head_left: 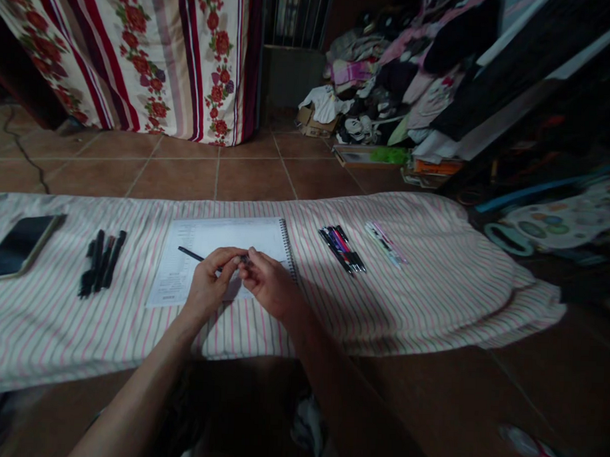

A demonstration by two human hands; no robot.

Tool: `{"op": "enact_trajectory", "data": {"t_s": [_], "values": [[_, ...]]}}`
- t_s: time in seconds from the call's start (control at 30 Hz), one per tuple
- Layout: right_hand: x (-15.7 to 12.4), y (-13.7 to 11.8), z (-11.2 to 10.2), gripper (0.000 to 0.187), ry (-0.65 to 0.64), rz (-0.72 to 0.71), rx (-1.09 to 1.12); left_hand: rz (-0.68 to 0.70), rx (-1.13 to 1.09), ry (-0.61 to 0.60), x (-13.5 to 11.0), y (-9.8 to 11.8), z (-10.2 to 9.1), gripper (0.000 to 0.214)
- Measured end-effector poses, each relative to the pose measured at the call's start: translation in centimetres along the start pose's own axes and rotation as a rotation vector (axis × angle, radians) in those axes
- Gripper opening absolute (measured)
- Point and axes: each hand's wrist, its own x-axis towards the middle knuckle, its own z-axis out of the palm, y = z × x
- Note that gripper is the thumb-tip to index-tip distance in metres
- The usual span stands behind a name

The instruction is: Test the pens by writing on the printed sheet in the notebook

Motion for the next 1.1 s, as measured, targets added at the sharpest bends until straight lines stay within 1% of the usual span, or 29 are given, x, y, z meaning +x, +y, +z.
{"op": "enact_trajectory", "data": {"t_s": [0.1, 0.2, 0.4, 0.53, 0.7, 0.8, 0.83, 0.9, 1.0, 1.1], "values": [[0.1, 0.1, 0.1, 0.028, 0.008, 0.015, 0.069, -0.074, -0.083, 0.017, 0.1, 0.4, 0.1, 0.022], [0.0, 0.0, 0.1, 0.028, 0.032, -0.002, 0.03, -0.112, -0.113, 0.018, 0.2, 0.4, 0.2, 0.021], [-0.4, -0.3, 0.1, 0.033, 0.071, -0.018, -0.078, -0.119, -0.146, 0.012, 0.0, -0.1, 0.3, 0.021], [-0.3, -0.2, 0.2, 0.034, 0.078, -0.032, -0.073, -0.118, -0.154, 0.004, 0.0, -0.4, 0.4, 0.021], [0.1, 0.2, 0.1, 0.035, 0.097, -0.031, -0.041, -0.123, -0.14, -0.04, -0.1, -0.2, 0.2, 0.024], [0.7, 0.0, -0.3, 0.034, 0.123, -0.067, -0.063, -0.068, -0.012, -0.045, -0.2, -0.5, -0.4, 0.028], [0.9, -0.2, -0.6, 0.033, 0.159, -0.092, -0.075, -0.038, 0.057, -0.033, -0.2, -0.8, -0.8, 0.03], [1.4, -0.8, -1.6, 0.031, 0.274, -0.168, -0.125, 0.013, 0.209, -0.006, -0.1, -1.5, -1.5, 0.03], [2.3, -1.5, -4.0, 0.028, 0.421, -0.275, -0.295, 0.075, 0.404, 0.049, -0.1, -2.7, -2.7, 0.026], [3.2, -1.7, -6.7, 0.027, 0.507, -0.369, -0.534, 0.118, 0.546, 0.066, -0.1, -3.3, -3.5, 0.026]]}}
